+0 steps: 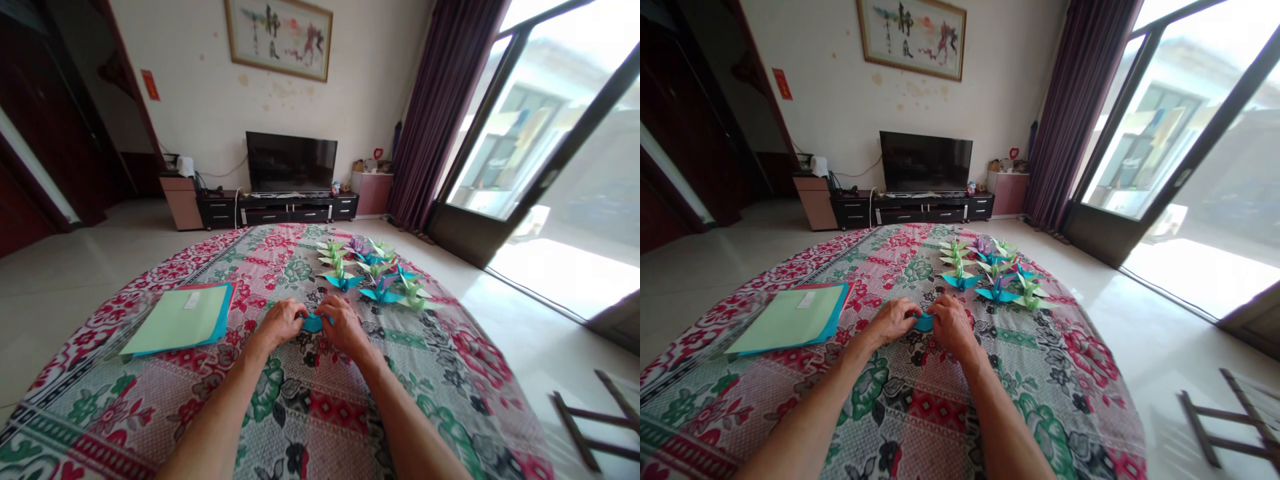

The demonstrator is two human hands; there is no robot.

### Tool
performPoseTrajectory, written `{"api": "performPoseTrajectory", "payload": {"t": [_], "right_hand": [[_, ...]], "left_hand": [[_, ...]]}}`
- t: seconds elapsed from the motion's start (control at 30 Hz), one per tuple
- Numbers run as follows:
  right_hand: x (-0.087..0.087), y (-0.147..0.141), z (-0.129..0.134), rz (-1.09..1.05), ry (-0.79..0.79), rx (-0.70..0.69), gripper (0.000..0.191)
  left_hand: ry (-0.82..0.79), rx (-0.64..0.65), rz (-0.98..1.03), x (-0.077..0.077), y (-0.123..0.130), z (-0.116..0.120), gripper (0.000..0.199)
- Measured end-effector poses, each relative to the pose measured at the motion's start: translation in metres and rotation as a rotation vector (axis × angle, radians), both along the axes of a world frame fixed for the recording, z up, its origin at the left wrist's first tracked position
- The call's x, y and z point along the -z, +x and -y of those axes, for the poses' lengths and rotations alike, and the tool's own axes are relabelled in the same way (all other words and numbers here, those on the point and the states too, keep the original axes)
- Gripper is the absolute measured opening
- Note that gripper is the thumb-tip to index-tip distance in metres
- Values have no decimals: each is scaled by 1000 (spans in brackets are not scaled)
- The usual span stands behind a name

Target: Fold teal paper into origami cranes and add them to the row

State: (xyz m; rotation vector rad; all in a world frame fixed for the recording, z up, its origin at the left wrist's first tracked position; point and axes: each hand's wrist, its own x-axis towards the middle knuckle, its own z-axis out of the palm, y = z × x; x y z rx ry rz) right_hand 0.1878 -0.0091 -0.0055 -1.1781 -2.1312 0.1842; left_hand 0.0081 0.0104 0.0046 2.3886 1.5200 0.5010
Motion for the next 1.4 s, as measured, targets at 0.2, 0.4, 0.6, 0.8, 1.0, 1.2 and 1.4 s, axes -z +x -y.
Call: {"api": "performPoseTrajectory", "payload": {"t": [0.2, 0.4, 0.6, 0.8, 1.0, 1.2, 1.4], "right_hand": [[2, 2, 6, -35, -102, -190, 27], [6, 5, 8, -57, -88, -194, 20], [9, 7, 7, -65, -87, -222, 22], [9, 6, 7, -62, -59, -199, 16], [0, -2, 11, -58, -59, -100, 15], [-1, -8, 8, -44, -57, -38, 17], [0, -6, 6, -55, -72, -66, 17]], "left_hand": [[-36, -1, 64, -3, -1, 1, 24], [-109, 15, 142, 4, -8, -6, 27], [-165, 81, 101, 7, -14, -12, 34], [-186, 78, 64, 3, -12, -11, 35], [-202, 55, 69, 0, -12, -8, 32], [-212, 43, 61, 2, -13, -10, 31], [-179, 44, 54, -2, -6, -3, 22]]}}
